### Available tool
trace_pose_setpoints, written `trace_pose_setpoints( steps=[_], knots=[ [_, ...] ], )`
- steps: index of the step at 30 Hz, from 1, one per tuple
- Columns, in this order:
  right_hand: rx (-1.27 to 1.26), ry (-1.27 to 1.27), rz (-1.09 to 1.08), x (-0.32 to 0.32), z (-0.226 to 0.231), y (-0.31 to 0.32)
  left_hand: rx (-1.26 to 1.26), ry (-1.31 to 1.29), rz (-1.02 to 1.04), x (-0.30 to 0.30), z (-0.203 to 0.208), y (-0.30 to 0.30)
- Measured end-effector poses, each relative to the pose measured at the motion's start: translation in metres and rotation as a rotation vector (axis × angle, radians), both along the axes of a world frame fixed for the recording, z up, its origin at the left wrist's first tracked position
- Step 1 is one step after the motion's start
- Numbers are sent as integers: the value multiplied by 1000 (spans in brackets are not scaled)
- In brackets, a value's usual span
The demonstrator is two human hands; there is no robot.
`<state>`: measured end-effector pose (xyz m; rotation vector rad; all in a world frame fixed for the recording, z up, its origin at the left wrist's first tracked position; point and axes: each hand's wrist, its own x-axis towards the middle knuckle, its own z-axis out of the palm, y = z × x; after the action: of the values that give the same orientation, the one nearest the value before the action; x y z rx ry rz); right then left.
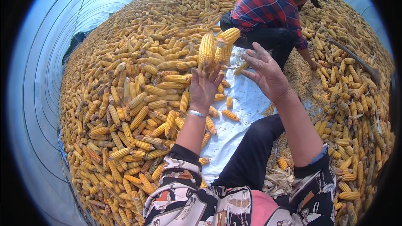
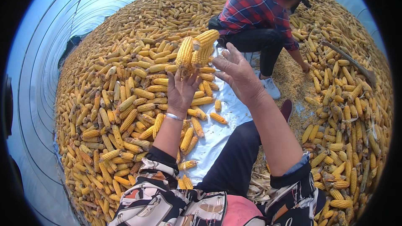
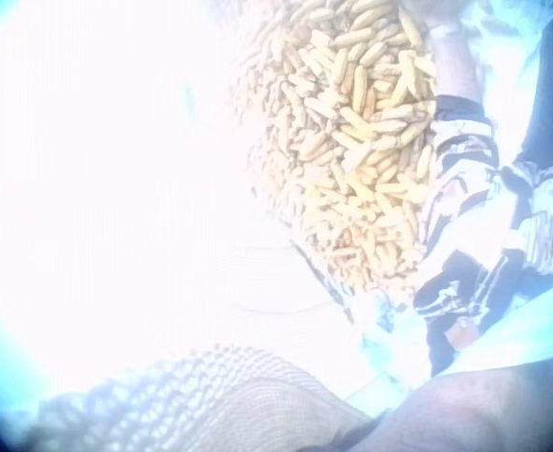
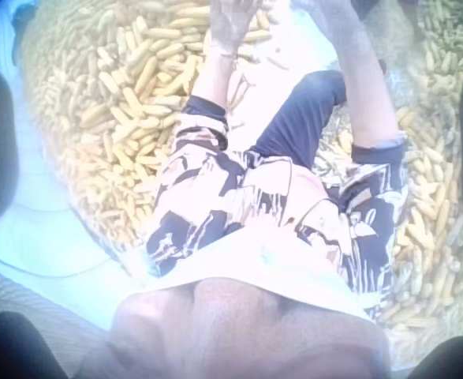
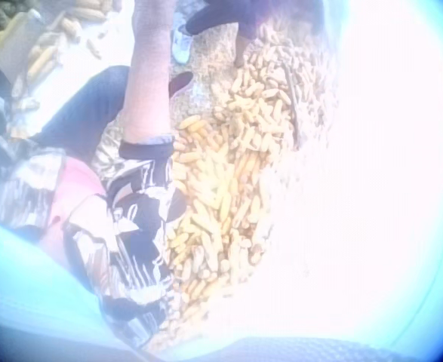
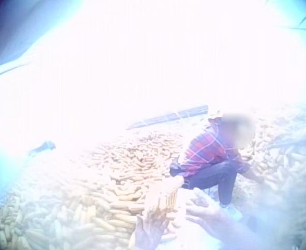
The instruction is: The person sits on a tarp and shucks corn cobs by hand, removing the husks and silk. The person places the shucked cobs to the side and discards the husks. Another person is visible nearby also shucking corn.
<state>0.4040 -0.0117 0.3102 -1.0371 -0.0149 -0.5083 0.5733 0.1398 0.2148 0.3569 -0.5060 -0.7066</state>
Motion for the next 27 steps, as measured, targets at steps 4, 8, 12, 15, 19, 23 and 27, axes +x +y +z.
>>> trace_pose_setpoints(
  steps=[4,8,12,15,19,23,27],
  knots=[
    [-537,-95,-48,4,23,12,291,-1,489,46,29,53],
    [-533,398,-97,-106,-137,-36,814,54,257,-45,-49,6],
    [-312,1165,-608,-273,-312,-59,1031,-83,-207,-165,-127,-73],
    [-93,1404,-720,-386,-394,-64,1101,-371,-586,-241,-174,-133],
    [125,1479,-947,-430,-457,-87,1206,-845,-940,-317,-251,-215],
    [82,1929,-769,-408,-489,-114,1304,-899,-940,-353,-326,-295],
    [159,2076,-860,-386,-516,-116,1311,-1281,-641,-352,-376,-383]
  ],
)
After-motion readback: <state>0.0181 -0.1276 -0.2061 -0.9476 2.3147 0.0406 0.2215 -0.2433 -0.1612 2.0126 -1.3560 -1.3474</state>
